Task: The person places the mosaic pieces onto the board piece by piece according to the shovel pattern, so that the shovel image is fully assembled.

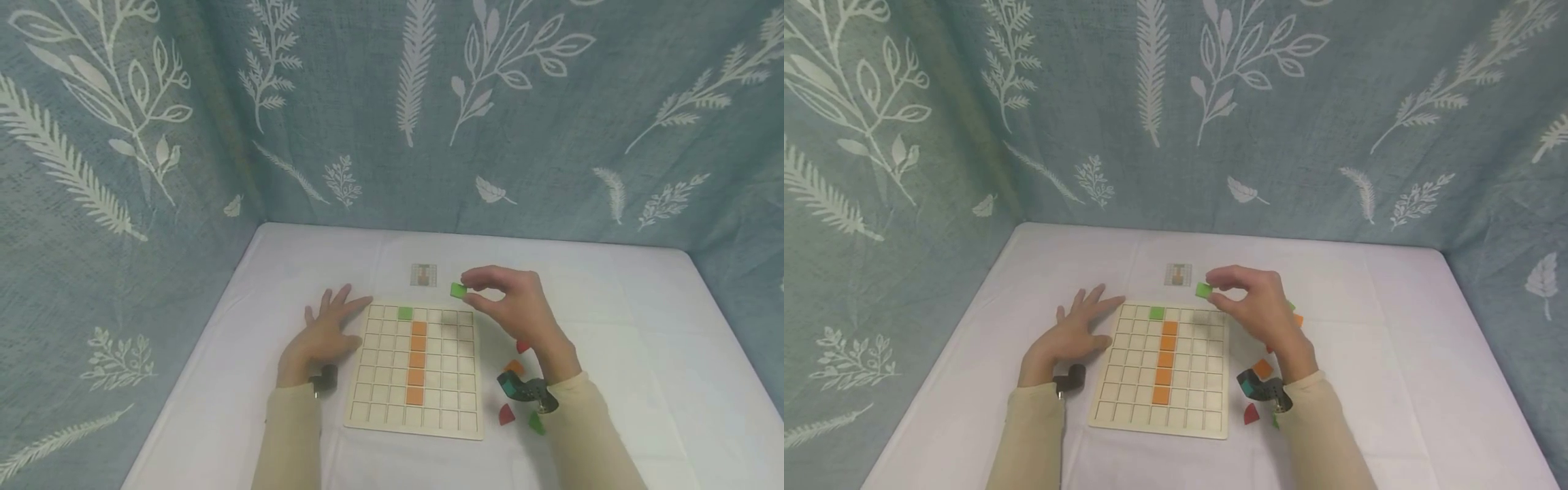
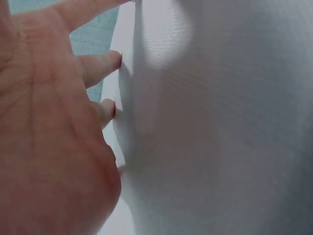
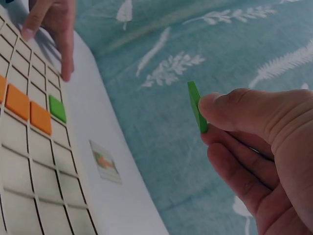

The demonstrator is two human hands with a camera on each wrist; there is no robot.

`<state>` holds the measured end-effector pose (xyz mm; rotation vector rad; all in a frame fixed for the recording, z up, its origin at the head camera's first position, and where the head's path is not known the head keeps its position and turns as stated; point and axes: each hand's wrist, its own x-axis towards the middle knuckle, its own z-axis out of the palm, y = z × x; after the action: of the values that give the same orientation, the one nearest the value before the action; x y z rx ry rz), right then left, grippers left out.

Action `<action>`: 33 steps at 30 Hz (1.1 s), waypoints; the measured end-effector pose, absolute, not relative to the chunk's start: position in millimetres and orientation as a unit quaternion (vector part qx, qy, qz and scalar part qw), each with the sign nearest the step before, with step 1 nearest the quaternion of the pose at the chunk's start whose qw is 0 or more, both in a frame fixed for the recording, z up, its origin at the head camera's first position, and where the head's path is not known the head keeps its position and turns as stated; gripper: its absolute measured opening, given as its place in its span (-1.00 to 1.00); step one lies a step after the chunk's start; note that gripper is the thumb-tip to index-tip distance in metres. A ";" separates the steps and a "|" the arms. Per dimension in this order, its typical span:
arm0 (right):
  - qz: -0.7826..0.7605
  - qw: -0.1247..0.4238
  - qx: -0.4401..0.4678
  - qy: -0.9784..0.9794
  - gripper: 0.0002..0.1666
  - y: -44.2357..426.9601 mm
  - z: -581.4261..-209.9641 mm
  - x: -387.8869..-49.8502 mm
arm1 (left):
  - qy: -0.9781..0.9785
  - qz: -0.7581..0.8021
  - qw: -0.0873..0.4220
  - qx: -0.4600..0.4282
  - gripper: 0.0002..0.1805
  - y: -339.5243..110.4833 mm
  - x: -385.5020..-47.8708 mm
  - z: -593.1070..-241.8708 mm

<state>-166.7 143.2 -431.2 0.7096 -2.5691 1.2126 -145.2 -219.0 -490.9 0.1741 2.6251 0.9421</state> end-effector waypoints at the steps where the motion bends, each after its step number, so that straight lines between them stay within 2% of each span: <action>1: 0.413 0.103 0.243 -0.872 -0.64 140.0 -431.8 -167.9 | 0.925 0.332 0.173 0.060 -0.06 -218.5 -145.1 -490.4; 15: 0.419 0.023 0.232 -0.878 -0.67 104.8 -457.3 -180.5 | 0.923 0.336 0.175 0.065 -0.09 -217.3 -144.2 -486.1; 33: 0.427 -0.021 0.232 -0.874 -0.66 85.8 -498.9 -187.1 | 0.925 0.335 0.168 0.066 -0.09 -218.9 -144.8 -488.8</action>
<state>-187.1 85.8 -498.9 0.7380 -2.7819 1.3611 -144.8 -218.9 -488.8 0.1890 2.6297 0.9528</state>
